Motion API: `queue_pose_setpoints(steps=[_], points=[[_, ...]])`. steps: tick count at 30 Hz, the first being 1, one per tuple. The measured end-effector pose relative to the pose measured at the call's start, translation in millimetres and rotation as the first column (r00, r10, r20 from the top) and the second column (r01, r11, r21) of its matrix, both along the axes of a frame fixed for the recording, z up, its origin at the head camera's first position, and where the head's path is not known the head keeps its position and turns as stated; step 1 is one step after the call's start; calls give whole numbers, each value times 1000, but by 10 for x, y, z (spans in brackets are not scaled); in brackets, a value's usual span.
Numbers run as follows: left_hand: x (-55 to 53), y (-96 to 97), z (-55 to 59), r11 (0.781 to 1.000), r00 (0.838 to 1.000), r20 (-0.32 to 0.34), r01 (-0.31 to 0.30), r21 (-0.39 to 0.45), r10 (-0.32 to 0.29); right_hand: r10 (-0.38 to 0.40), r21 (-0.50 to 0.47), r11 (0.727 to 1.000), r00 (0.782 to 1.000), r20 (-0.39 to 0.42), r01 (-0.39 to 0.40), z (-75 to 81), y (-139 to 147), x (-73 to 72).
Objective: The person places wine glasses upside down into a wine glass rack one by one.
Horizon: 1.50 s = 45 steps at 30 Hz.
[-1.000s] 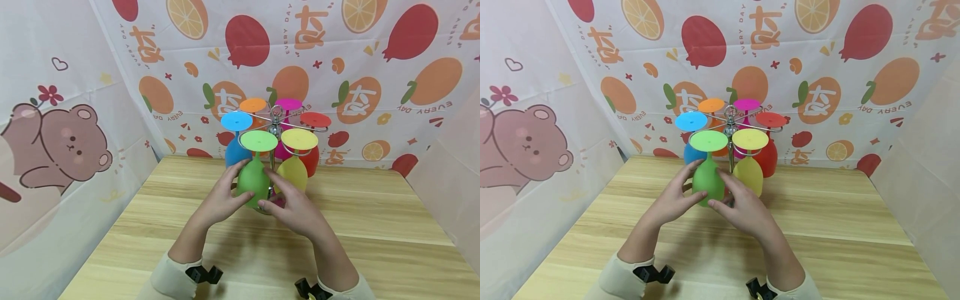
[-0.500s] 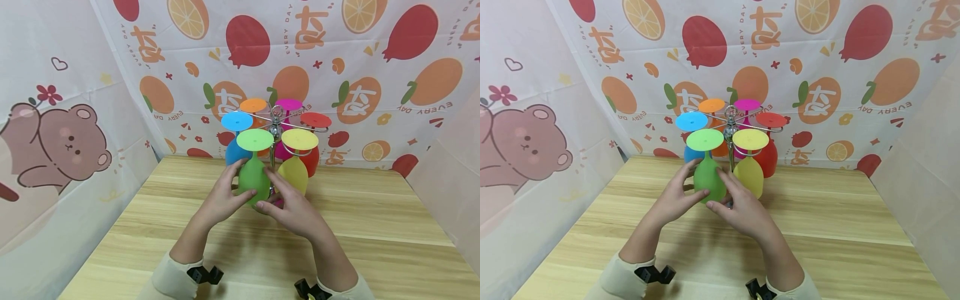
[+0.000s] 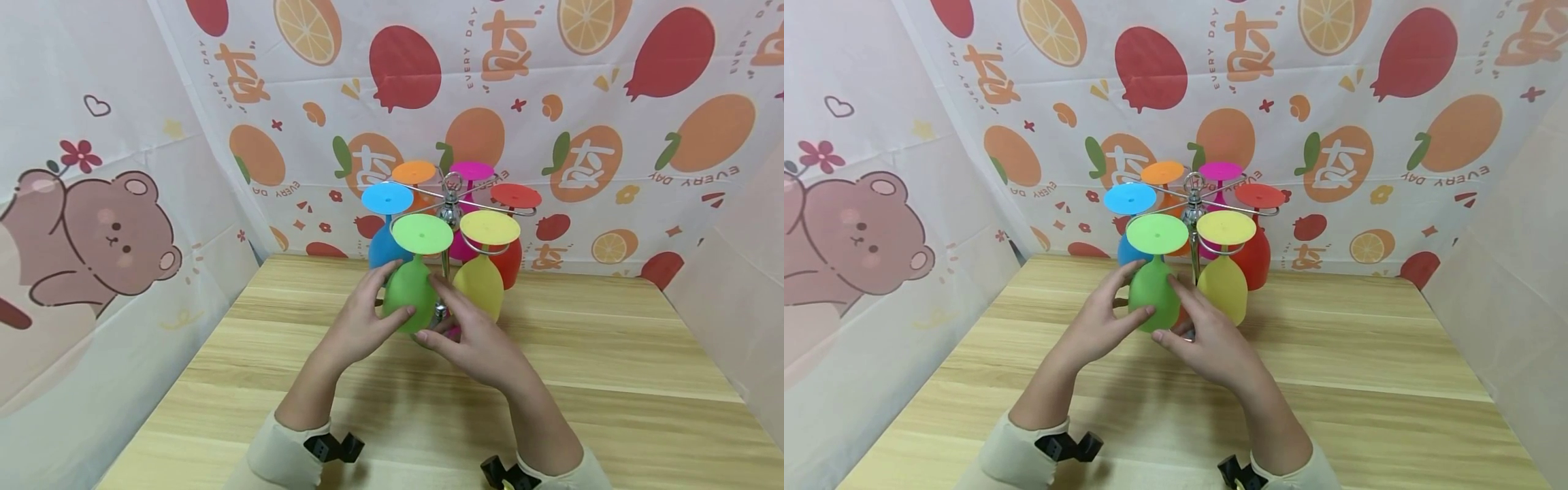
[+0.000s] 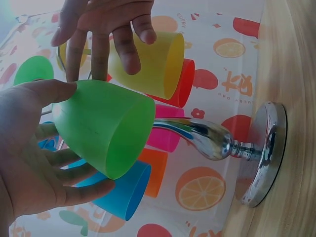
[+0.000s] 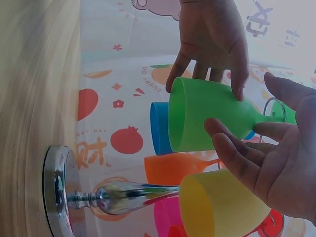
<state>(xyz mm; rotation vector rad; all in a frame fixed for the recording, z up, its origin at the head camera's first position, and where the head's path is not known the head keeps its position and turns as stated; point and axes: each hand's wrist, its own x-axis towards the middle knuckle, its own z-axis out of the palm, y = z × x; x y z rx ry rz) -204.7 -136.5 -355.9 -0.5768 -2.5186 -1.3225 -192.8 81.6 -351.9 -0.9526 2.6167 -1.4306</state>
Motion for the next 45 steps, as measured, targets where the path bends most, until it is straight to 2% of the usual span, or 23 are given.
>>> queue_pose_setpoints(steps=[20,45], points=[[-9,54,-41,1000,1000,-1,11,-15,-11,-18,-50,999,1000,9,18,39,30,-8],[2,24,-25,1000,1000,-23,-5,-30,4,-32,3,999,999,-4,32,11,27,5]])
